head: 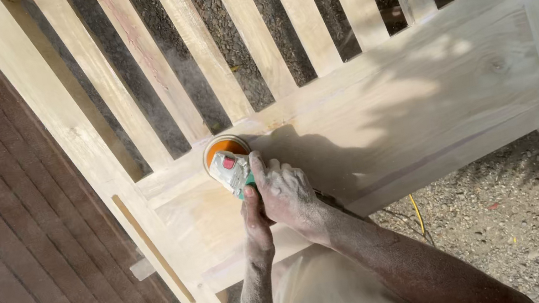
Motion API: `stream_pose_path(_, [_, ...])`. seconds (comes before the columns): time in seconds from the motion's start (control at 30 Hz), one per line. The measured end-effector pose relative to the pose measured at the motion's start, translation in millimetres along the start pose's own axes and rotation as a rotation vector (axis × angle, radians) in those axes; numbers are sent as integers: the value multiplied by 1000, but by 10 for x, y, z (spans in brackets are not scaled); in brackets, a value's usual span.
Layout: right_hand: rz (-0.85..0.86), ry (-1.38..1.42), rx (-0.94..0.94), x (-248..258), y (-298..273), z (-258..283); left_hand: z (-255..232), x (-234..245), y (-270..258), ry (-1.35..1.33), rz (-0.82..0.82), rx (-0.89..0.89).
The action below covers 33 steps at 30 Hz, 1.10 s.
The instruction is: The person sands a wooden gate with a power sander, moving the tool across the wooden surface and the edges of the slats while holding the wood steady with their hand.
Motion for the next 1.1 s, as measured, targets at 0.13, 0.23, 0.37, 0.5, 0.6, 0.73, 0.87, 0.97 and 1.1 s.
stream_pose_path(0.13, [-7,-13,-13,174,-34,-260,61,-209,72,159,-36,45])
stream_pose_path(0.23, [-45,4,-58,273,-88,-492,170,-417,162,146,-10,64])
stream_pose_path(0.37, [-102,69,-129,405,-149,-793,216,-722,222,176,58,-30])
stream_pose_path(0.5, [-177,84,-168,562,-244,-1080,226,-1074,269,45,135,47])
stream_pose_path(0.6, [-226,97,-192,665,-310,-1294,216,-1321,321,96,189,25])
stream_pose_path(0.73, [-317,118,-223,835,-423,-1583,231,-1677,387,236,243,-37])
stream_pose_path(0.87, [-330,205,-365,904,-498,-1671,253,-1821,413,377,250,104])
stream_pose_path(0.97, [-339,196,-254,760,-417,-1328,86,-1479,351,292,233,-127])
stream_pose_path(1.1, [-215,88,-154,212,-161,-439,-63,-341,154,269,93,-68])
Point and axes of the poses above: each hand's wrist, its own y-axis towards the middle knuckle, its own x-axis out of the back of the hand, z = x × y, the point moved 3 cm from there along y, towards the middle knuckle, and after that the axes turned 4 degrees about -z, right-handed, at the moved point
